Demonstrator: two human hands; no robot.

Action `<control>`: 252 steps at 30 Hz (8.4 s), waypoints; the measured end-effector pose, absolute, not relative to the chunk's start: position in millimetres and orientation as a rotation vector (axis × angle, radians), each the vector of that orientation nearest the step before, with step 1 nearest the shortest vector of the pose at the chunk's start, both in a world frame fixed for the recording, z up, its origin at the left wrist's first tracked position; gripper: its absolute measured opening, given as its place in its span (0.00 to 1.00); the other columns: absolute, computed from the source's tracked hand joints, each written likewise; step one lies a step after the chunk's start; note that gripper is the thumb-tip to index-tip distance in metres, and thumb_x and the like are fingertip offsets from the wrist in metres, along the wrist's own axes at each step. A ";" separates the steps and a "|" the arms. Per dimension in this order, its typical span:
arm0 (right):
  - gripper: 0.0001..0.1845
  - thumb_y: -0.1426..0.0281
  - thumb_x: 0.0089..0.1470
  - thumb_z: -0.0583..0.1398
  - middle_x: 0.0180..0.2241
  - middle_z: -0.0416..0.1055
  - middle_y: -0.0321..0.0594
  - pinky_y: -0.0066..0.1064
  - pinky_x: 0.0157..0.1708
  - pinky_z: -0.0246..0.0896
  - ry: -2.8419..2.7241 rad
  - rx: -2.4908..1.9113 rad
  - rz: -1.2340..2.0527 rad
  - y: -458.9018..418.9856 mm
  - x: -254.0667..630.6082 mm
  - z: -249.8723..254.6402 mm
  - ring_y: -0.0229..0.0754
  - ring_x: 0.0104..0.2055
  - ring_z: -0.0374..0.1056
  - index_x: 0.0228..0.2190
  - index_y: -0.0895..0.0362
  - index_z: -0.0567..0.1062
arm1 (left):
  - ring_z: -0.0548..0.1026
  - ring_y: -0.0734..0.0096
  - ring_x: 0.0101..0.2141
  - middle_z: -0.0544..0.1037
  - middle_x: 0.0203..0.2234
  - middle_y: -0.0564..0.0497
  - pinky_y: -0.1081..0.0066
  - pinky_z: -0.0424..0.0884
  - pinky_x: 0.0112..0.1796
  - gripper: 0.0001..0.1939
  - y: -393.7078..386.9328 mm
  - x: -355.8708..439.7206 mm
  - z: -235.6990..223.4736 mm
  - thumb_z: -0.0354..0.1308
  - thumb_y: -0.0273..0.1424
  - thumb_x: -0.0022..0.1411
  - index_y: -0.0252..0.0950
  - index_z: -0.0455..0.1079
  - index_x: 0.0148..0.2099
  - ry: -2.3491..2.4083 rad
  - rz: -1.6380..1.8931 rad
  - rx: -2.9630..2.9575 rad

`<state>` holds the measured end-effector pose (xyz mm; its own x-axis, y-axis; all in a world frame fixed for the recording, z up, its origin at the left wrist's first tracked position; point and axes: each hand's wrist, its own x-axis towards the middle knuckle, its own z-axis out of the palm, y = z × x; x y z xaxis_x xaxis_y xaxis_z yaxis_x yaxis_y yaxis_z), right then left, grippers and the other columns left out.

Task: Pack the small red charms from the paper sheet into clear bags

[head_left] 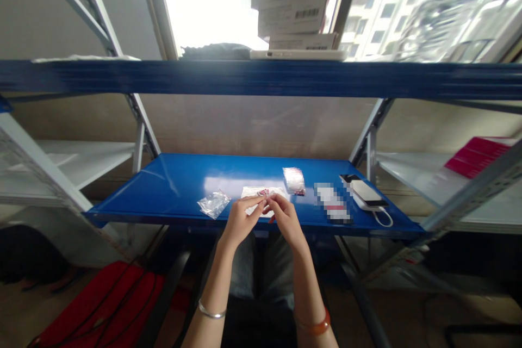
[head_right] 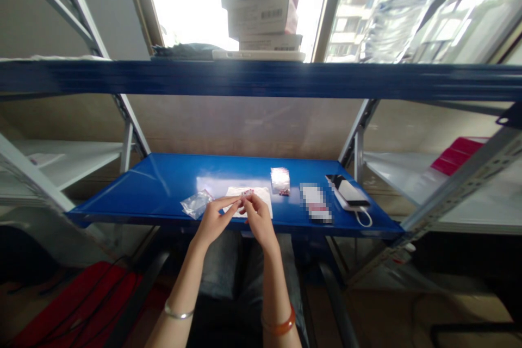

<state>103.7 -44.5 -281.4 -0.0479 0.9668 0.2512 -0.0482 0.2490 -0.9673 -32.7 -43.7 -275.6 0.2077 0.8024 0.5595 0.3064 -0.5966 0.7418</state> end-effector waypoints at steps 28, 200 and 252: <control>0.11 0.65 0.55 0.52 0.24 0.67 0.35 0.26 0.26 0.53 -1.528 -1.179 0.631 -47.6 88.3 -285.2 0.38 0.29 0.64 0.24 0.56 0.66 | 0.73 0.70 0.31 0.75 0.28 0.50 0.73 0.66 0.34 0.08 -45.6 -22.0 -283.4 0.48 0.31 0.64 0.35 0.66 0.34 1.299 1.519 1.951; 0.16 0.59 0.55 0.55 0.31 0.69 0.42 0.32 0.36 0.57 -1.513 -1.249 0.109 33.2 84.8 -304.5 0.44 0.37 0.62 0.32 0.56 0.77 | 0.70 0.57 0.49 0.73 0.48 0.42 0.60 0.63 0.49 0.30 62.8 -41.5 -351.4 0.58 0.44 0.56 0.37 0.59 0.58 1.529 1.735 2.368; 0.14 0.71 0.51 0.54 0.31 0.74 0.46 0.34 0.38 0.52 -1.377 -1.712 0.015 50.6 109.4 -367.5 0.48 0.37 0.64 0.36 0.61 0.76 | 0.70 0.59 0.49 0.73 0.48 0.43 0.61 0.64 0.48 0.30 59.8 -39.0 -349.2 0.59 0.43 0.54 0.38 0.59 0.57 1.494 1.762 2.361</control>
